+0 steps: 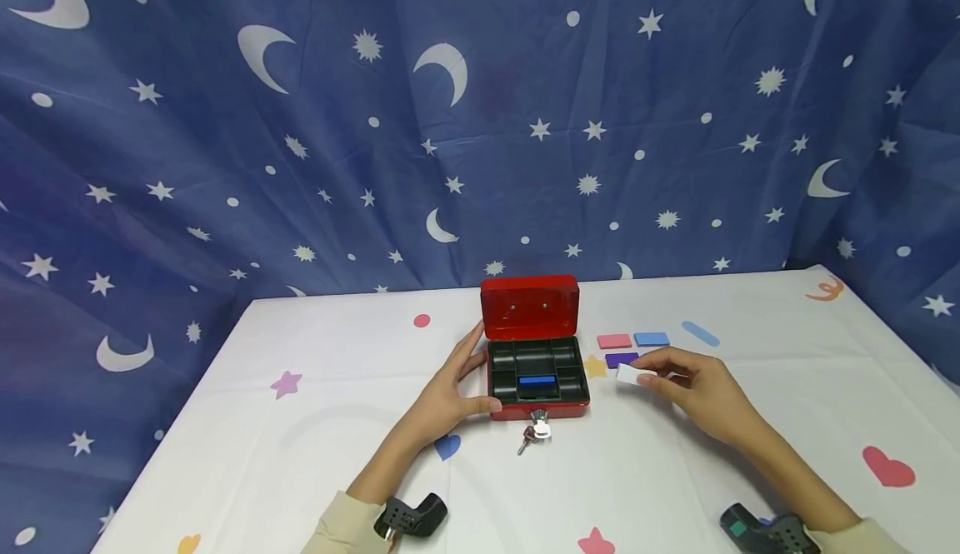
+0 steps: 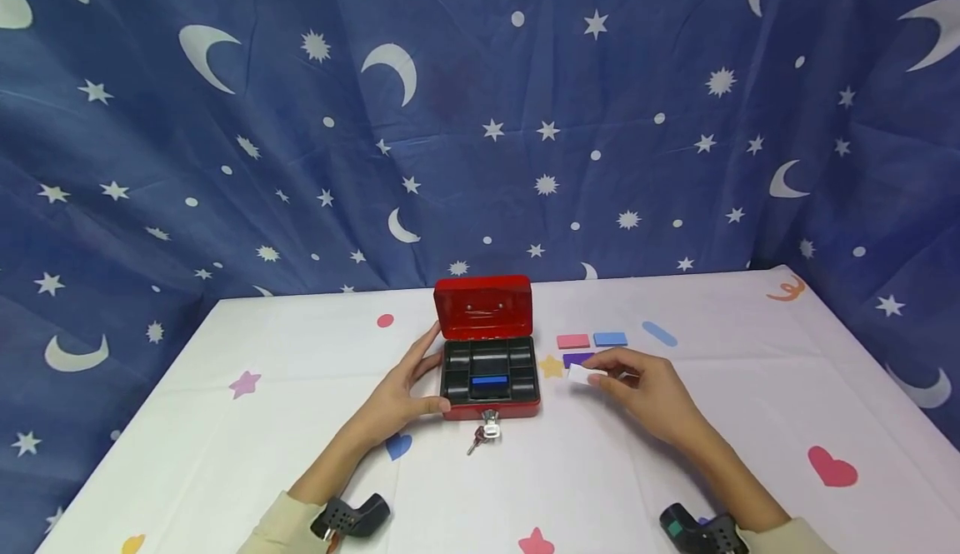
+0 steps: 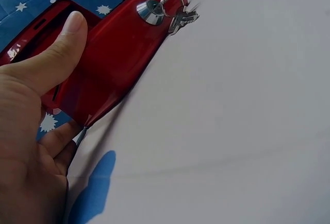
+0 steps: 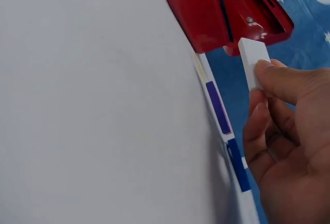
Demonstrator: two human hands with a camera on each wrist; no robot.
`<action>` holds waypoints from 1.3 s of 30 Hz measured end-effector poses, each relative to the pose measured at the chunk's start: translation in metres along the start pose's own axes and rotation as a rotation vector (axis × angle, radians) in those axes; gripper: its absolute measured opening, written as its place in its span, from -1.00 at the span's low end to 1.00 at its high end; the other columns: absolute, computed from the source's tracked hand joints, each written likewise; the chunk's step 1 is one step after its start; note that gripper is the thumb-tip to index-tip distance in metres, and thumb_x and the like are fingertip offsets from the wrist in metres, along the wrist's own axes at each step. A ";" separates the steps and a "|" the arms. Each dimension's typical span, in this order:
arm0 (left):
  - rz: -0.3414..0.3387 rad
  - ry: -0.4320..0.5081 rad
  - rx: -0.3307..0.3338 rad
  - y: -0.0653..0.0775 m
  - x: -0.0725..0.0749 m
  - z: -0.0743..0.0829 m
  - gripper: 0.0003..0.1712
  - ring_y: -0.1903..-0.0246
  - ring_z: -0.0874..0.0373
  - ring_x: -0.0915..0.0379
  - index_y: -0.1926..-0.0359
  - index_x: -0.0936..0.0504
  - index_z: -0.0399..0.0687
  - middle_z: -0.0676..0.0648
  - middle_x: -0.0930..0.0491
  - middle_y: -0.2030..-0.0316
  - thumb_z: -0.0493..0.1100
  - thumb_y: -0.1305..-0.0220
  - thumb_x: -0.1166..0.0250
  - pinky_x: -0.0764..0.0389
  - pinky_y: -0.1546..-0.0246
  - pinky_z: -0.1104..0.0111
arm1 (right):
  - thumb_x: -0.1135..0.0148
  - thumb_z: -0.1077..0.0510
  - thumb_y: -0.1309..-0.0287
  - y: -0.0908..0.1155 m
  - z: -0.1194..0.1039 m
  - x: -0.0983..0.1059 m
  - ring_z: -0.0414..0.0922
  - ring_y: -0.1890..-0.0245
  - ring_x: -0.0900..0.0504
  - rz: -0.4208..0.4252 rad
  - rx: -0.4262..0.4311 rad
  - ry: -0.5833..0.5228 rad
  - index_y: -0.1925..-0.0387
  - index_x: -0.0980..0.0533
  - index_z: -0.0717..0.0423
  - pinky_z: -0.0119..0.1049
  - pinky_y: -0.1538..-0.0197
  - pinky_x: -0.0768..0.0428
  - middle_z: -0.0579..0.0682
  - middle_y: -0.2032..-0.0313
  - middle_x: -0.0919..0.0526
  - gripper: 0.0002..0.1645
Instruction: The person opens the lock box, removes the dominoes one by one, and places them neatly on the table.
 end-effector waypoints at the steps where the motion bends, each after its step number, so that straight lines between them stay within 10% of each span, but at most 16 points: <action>1: -0.002 -0.001 -0.002 0.000 0.000 0.000 0.20 -0.35 -0.04 -0.10 -0.52 0.11 0.15 -0.01 0.11 -0.47 -0.30 -0.01 -0.47 0.04 -0.35 -0.04 | -0.35 -0.03 -0.13 0.001 0.002 0.000 -0.22 0.26 -0.55 0.012 -0.006 0.001 0.15 -0.66 -0.16 -0.48 0.17 -0.56 -0.21 0.20 -0.66 -0.77; 12: -0.009 -0.030 0.000 -0.001 0.001 0.001 0.20 -0.35 -0.02 -0.11 -0.52 0.12 0.15 -0.02 0.12 -0.47 -0.27 -0.02 -0.47 0.04 -0.35 -0.03 | -0.34 0.06 -0.15 0.002 0.015 0.000 -0.31 0.21 -0.60 0.066 0.026 -0.083 0.17 -0.68 -0.13 -0.55 0.17 -0.55 -0.16 0.21 -0.67 -0.82; 39: -0.002 -0.012 0.017 0.000 0.000 0.005 0.20 -0.35 -0.06 -0.10 -0.52 0.11 0.11 -0.05 0.13 -0.47 -0.31 0.00 -0.47 0.01 -0.35 -0.02 | -0.45 0.27 0.02 0.000 0.007 -0.015 -0.27 0.41 -0.40 0.057 0.164 0.150 0.19 -0.70 -0.08 -0.46 0.44 -0.43 -0.19 0.22 -0.50 -0.69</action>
Point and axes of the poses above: each hand's wrist, its own y-axis away from the middle knuckle, its own x-axis out of the back of the hand, z = x × y, the point moved 4 cm from there along -y, towards the middle knuckle
